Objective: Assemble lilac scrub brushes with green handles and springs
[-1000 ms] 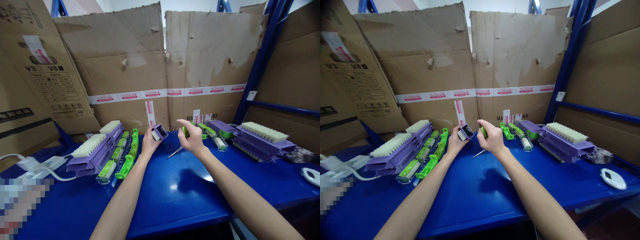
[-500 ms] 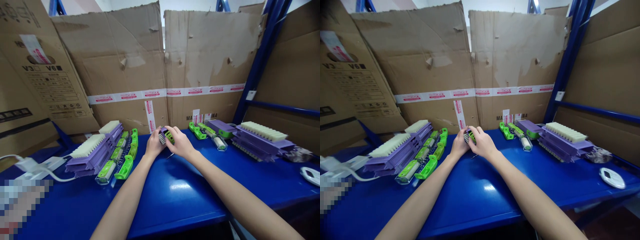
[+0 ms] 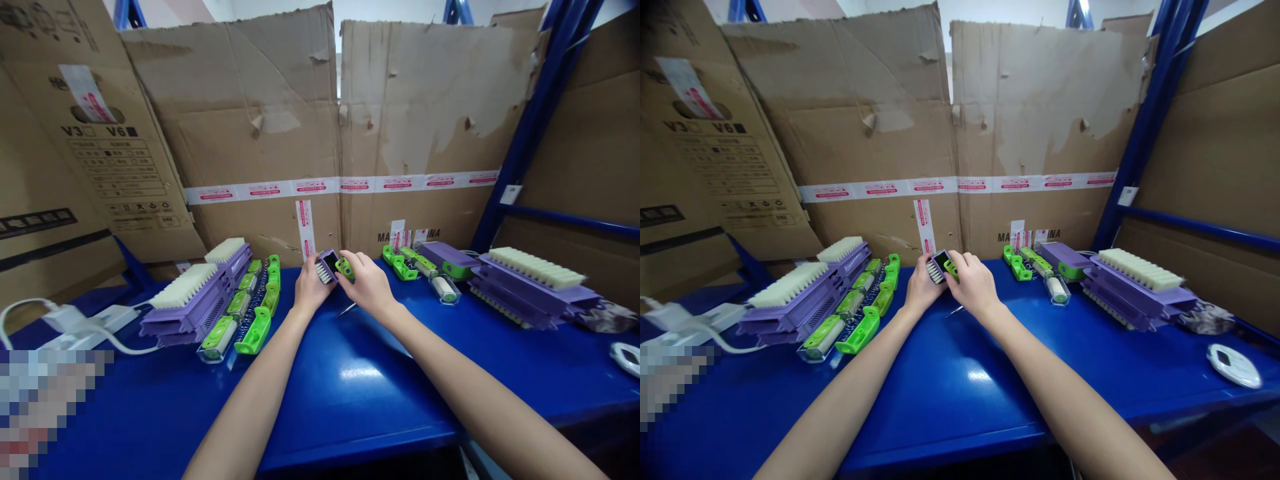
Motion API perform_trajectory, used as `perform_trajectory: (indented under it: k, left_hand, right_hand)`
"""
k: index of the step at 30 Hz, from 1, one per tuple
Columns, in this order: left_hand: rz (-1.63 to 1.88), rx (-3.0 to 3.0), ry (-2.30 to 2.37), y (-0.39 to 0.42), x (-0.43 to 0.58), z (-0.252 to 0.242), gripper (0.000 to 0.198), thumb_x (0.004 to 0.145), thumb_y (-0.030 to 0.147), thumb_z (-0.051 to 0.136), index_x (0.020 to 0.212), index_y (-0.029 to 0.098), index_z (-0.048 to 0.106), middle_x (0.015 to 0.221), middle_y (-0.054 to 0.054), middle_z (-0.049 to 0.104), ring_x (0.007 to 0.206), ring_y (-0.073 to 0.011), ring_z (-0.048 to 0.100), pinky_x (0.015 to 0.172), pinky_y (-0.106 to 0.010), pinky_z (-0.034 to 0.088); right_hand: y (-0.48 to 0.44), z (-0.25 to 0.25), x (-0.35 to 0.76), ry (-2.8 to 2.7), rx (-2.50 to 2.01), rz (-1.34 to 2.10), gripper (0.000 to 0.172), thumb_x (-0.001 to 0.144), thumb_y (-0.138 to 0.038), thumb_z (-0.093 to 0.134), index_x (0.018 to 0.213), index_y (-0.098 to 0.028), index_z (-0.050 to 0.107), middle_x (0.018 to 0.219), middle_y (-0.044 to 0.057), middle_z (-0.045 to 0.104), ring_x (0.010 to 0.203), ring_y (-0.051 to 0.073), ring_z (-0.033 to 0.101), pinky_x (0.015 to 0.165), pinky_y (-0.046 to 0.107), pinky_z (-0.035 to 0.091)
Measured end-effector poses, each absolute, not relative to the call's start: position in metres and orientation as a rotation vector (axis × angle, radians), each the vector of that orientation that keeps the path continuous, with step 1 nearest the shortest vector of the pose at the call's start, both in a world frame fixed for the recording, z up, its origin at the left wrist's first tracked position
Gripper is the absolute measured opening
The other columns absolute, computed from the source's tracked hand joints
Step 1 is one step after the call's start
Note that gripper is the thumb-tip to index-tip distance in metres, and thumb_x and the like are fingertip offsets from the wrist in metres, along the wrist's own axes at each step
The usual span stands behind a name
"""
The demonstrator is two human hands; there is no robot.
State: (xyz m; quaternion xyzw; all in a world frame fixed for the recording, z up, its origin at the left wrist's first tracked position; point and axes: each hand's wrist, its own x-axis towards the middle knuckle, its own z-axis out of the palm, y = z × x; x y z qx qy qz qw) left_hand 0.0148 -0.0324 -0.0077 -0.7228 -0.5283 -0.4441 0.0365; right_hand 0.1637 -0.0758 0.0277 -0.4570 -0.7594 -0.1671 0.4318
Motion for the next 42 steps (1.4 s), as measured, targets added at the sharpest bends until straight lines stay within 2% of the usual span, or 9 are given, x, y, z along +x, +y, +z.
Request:
perform_trajectory:
  k: [6, 12, 15, 19, 25, 29, 35, 39, 42]
  left_hand:
    - [-1.163, -2.196, -1.376, -0.04, 0.017, -0.005, 0.062, 0.068, 0.034, 0.066, 0.121, 0.021, 0.039, 0.121, -0.01, 0.055, 0.112, -0.0265, 0.054, 0.092, -0.037, 0.045]
    - [-1.138, -2.118, -1.472, -0.036, 0.019, -0.008, 0.048, 0.073, 0.035, 0.061, 0.114, 0.017, 0.043, 0.106, -0.013, 0.062, 0.102, -0.0269, 0.059, 0.084, -0.036, 0.047]
    - [-1.128, -2.062, -1.584, -0.035, 0.019, -0.008, 0.049, 0.072, 0.037, 0.061, 0.112, 0.016, 0.043, 0.1, -0.013, 0.063, 0.097, -0.0283, 0.062, 0.08, -0.037, 0.047]
    - [-1.094, -2.08, -1.558, -0.036, 0.018, -0.008, 0.055, 0.073, 0.037, 0.061, 0.119, 0.016, 0.04, 0.105, -0.013, 0.063, 0.101, -0.0284, 0.061, 0.082, -0.037, 0.047]
    - [-1.064, -2.17, -1.405, -0.042, 0.025, -0.008, 0.052, 0.075, 0.032, 0.056, 0.122, 0.017, 0.04, 0.115, -0.012, 0.06, 0.107, -0.0261, 0.058, 0.089, -0.036, 0.045]
    - [-1.04, -2.116, -1.51, -0.044, 0.029, -0.006, 0.049, 0.077, 0.029, 0.052, 0.122, 0.015, 0.041, 0.107, -0.013, 0.063, 0.1, -0.0264, 0.061, 0.084, -0.036, 0.046]
    - [-1.004, -2.071, -1.603, -0.045, 0.03, -0.004, 0.044, 0.078, 0.027, 0.05, 0.119, 0.013, 0.044, 0.099, -0.013, 0.065, 0.094, -0.0267, 0.063, 0.079, -0.034, 0.047]
    - [-1.026, -2.063, -1.599, -0.043, 0.029, -0.005, 0.046, 0.078, 0.029, 0.051, 0.121, 0.013, 0.041, 0.099, -0.014, 0.065, 0.096, -0.0264, 0.063, 0.078, -0.034, 0.048]
    - [-1.031, -2.045, -1.609, -0.042, 0.028, -0.006, 0.049, 0.076, 0.028, 0.053, 0.122, 0.013, 0.04, 0.101, -0.014, 0.065, 0.096, -0.0265, 0.063, 0.078, -0.034, 0.048]
  right_hand:
    - [-0.076, 0.029, 0.164, -1.905, -1.015, -0.387, 0.041, 0.086, -0.023, 0.049, 0.127, -0.02, 0.047, 0.1, 0.01, 0.061, 0.093, 0.024, 0.056, 0.079, 0.037, 0.049]
    - [-0.078, 0.029, 0.163, -1.873, -0.914, -0.432, 0.041, 0.089, -0.026, 0.046, 0.13, -0.02, 0.046, 0.099, 0.01, 0.062, 0.093, 0.023, 0.055, 0.082, 0.037, 0.048]
    - [-0.075, 0.025, 0.162, -1.886, -0.984, -0.454, 0.045, 0.088, -0.026, 0.049, 0.132, -0.019, 0.044, 0.099, 0.011, 0.062, 0.09, 0.024, 0.056, 0.079, 0.038, 0.048]
    - [-0.071, 0.019, 0.16, -1.925, -1.045, -0.475, 0.048, 0.086, -0.024, 0.053, 0.132, -0.018, 0.044, 0.099, 0.012, 0.063, 0.088, 0.026, 0.056, 0.075, 0.039, 0.048]
    - [-0.071, 0.018, 0.157, -1.884, -1.001, -0.517, 0.039, 0.088, -0.025, 0.051, 0.126, -0.017, 0.05, 0.1, 0.011, 0.064, 0.093, 0.024, 0.056, 0.083, 0.038, 0.043]
    - [-0.071, 0.016, 0.157, -1.868, -1.061, -0.597, 0.04, 0.087, -0.027, 0.053, 0.126, -0.017, 0.051, 0.097, 0.009, 0.066, 0.09, 0.023, 0.055, 0.091, 0.043, 0.034]
    - [-0.071, 0.013, 0.155, -1.889, -1.09, -0.631, 0.039, 0.087, -0.027, 0.051, 0.125, -0.016, 0.052, 0.101, 0.01, 0.066, 0.091, 0.023, 0.053, 0.088, 0.041, 0.031]
    - [-0.071, 0.014, 0.155, -1.874, -1.096, -0.642, 0.037, 0.087, -0.022, 0.049, 0.123, -0.017, 0.054, 0.105, 0.009, 0.065, 0.095, 0.022, 0.052, 0.09, 0.04, 0.028]
    - [-0.073, 0.017, 0.155, -1.863, -1.133, -0.659, 0.035, 0.086, -0.023, 0.05, 0.121, -0.018, 0.056, 0.104, 0.009, 0.064, 0.094, 0.022, 0.05, 0.086, 0.039, 0.028]
